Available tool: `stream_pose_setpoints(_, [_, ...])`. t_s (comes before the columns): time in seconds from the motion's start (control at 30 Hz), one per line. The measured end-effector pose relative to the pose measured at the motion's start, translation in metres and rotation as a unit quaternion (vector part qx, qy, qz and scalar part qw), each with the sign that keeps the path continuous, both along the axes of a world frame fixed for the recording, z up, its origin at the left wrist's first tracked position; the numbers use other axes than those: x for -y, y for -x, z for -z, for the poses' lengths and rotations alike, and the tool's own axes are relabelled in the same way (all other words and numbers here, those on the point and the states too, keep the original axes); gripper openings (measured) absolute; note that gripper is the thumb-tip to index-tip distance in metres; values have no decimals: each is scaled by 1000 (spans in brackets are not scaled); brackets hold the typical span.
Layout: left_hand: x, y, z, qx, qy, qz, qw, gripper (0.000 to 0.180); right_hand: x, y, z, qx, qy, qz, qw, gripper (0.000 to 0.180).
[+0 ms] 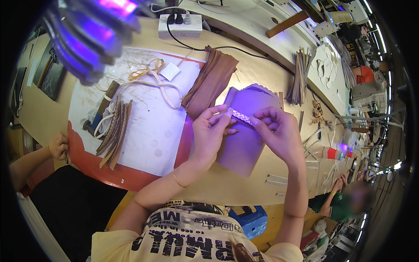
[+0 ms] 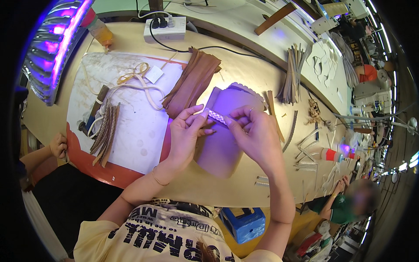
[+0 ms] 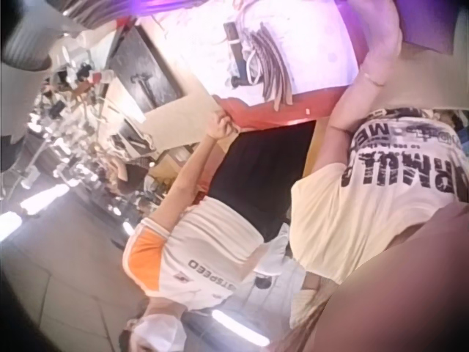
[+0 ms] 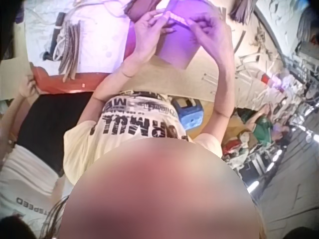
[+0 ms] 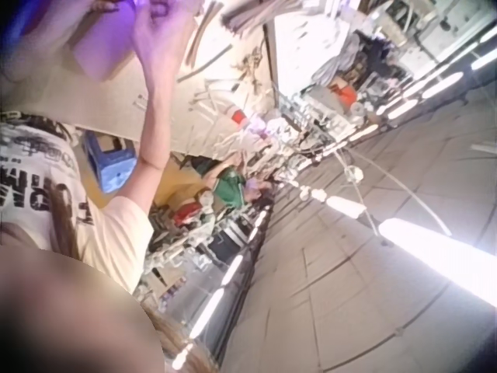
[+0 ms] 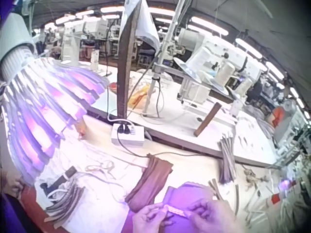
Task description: The person assembles decorative braided strips by wrapping them around a curved cardboard form, applying glue from a bottle, and pressing the braids into place. They handle multiple braided strips and cardboard pieces, arranging them on the workbench.
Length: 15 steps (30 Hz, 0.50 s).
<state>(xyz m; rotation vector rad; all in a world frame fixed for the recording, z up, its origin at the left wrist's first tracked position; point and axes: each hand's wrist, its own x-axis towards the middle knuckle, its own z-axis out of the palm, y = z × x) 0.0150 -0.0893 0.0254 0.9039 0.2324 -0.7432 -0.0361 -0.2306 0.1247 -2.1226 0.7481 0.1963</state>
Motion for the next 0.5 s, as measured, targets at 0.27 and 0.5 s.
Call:
stream_pose_setpoints(0.27, [-10,8,8,-12,33,60,998,28,8,15,-17,-18,74,-71,995,19])
stream_pose_setpoints(0.5, [-9,9,2,41,-16,39,998,28,1,14,-17,38,101,-92,990,17])
